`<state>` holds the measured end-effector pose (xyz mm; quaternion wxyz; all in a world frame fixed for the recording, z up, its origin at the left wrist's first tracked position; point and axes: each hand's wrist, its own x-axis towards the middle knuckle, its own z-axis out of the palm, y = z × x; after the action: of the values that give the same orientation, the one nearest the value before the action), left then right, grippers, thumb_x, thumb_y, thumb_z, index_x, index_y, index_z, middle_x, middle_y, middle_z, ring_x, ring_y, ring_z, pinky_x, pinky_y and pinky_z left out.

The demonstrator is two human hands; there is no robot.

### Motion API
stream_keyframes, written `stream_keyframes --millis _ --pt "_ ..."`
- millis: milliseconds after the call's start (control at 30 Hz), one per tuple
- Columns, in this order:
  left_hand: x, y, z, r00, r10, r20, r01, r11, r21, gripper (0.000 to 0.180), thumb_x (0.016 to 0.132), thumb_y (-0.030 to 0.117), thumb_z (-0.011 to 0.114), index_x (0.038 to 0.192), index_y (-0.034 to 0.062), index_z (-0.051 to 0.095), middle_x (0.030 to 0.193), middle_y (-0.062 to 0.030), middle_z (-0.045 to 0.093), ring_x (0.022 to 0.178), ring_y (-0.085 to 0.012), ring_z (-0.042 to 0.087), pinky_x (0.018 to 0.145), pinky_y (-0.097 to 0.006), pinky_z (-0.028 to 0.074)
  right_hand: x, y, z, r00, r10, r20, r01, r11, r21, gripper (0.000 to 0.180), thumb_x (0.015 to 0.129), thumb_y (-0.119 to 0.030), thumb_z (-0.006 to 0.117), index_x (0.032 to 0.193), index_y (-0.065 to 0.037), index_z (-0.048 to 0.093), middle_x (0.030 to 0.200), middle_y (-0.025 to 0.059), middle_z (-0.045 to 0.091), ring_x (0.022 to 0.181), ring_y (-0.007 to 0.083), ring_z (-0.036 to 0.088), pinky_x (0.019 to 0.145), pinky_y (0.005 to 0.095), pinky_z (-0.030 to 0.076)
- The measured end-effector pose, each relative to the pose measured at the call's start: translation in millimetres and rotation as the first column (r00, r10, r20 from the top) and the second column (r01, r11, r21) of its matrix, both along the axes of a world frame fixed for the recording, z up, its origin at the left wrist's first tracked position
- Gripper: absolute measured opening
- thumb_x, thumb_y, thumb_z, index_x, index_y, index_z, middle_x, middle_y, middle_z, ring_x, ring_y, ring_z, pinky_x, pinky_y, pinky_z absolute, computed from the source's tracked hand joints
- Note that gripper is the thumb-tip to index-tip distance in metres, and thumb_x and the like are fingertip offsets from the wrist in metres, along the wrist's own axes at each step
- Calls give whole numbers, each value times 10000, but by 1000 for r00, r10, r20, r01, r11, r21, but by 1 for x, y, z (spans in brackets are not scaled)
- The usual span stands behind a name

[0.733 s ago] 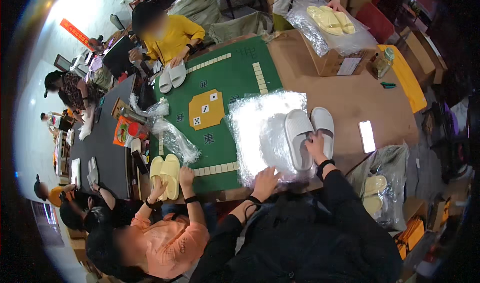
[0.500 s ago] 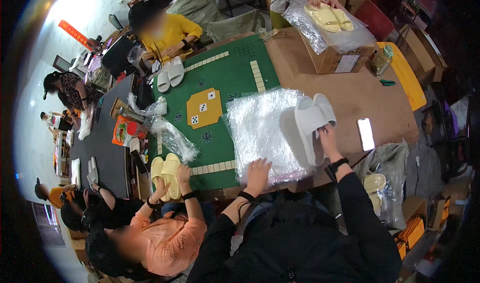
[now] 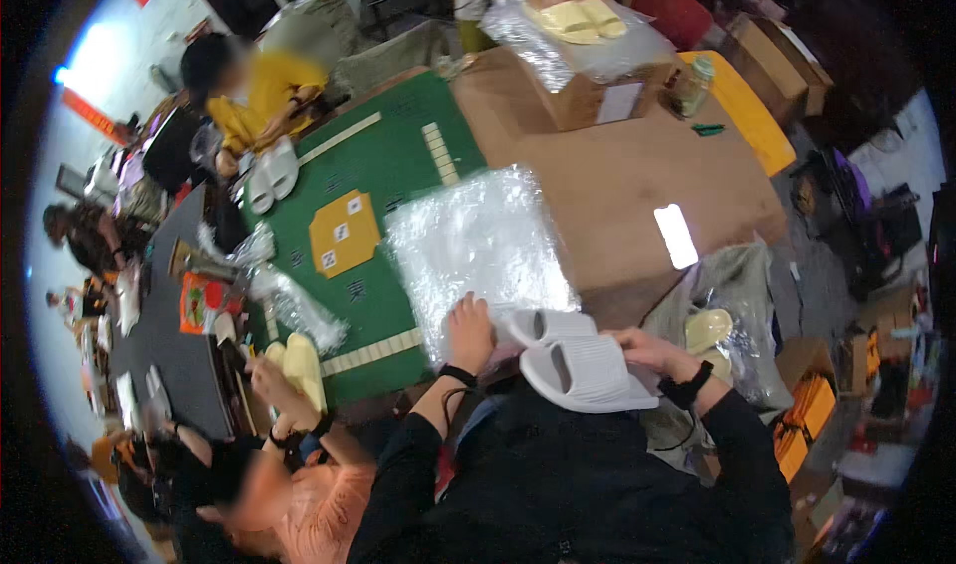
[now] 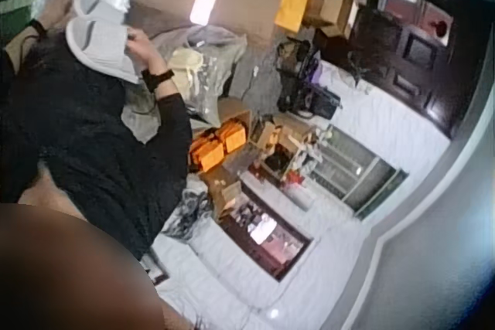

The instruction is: The recorder is packaging yellow and white slippers into plastic bags and placing them into a large sack in a shoe manufacturing environment.

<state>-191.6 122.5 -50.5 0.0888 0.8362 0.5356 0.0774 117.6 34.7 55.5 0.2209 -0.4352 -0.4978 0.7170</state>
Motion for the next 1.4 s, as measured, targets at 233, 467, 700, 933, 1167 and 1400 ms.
stream_keyframes --millis 233,467,700,933,1167,1400 --pt "-14 14 -28 886 -371 277 396 918 -36 529 779 102 464 1291 36 351 1137 -195 510 997 -371 503 869 -455 384 -21 -4 -3 995 -16 -101 0 988 -155 333 846 -155 541 1134 9 568 1154 47 567 1025 115 501 905 252 374" --pt "9 23 14 882 -5 471 86 985 -152 330 909 164 394 1184 7 490 1054 -200 548 945 -378 513 866 -420 401 -17 -17 -17 986 -150 -76 137 979 -150 304 841 -90 546 1128 6 572 1097 14 568 1007 111 497 887 243 375" --pt "13 16 32 802 68 593 117 956 -268 349 910 135 403 1211 -34 456 1157 -240 518 1072 -382 485 927 -387 385 -32 -1 -25 948 -178 265 96 950 298 290 831 -73 488 1100 3 565 1156 87 553 1028 194 531 908 283 380" --pt "11 5 49 798 -168 579 284 952 -116 373 908 86 371 1258 -39 401 1249 -261 436 1136 -402 431 964 -410 349 -77 7 -13 783 -433 446 -36 685 727 186 733 -144 547 686 35 549 830 186 502 754 368 513 702 439 419" --pt "7 -2 61 856 -274 437 333 941 -63 389 911 115 368 1269 -35 396 1316 -251 374 1232 -378 344 1011 -409 284 -102 -8 -33 529 -740 416 233 597 767 215 751 -156 542 754 54 585 931 190 530 908 342 509 772 410 426" --pt "7 14 41 638 260 725 337 752 -567 433 958 240 354 1273 -54 396 1193 -224 518 1140 -279 479 976 -313 339 -65 -39 -73 522 -795 309 527 585 617 191 774 -96 506 847 44 613 923 204 615 813 290 595 736 331 454"
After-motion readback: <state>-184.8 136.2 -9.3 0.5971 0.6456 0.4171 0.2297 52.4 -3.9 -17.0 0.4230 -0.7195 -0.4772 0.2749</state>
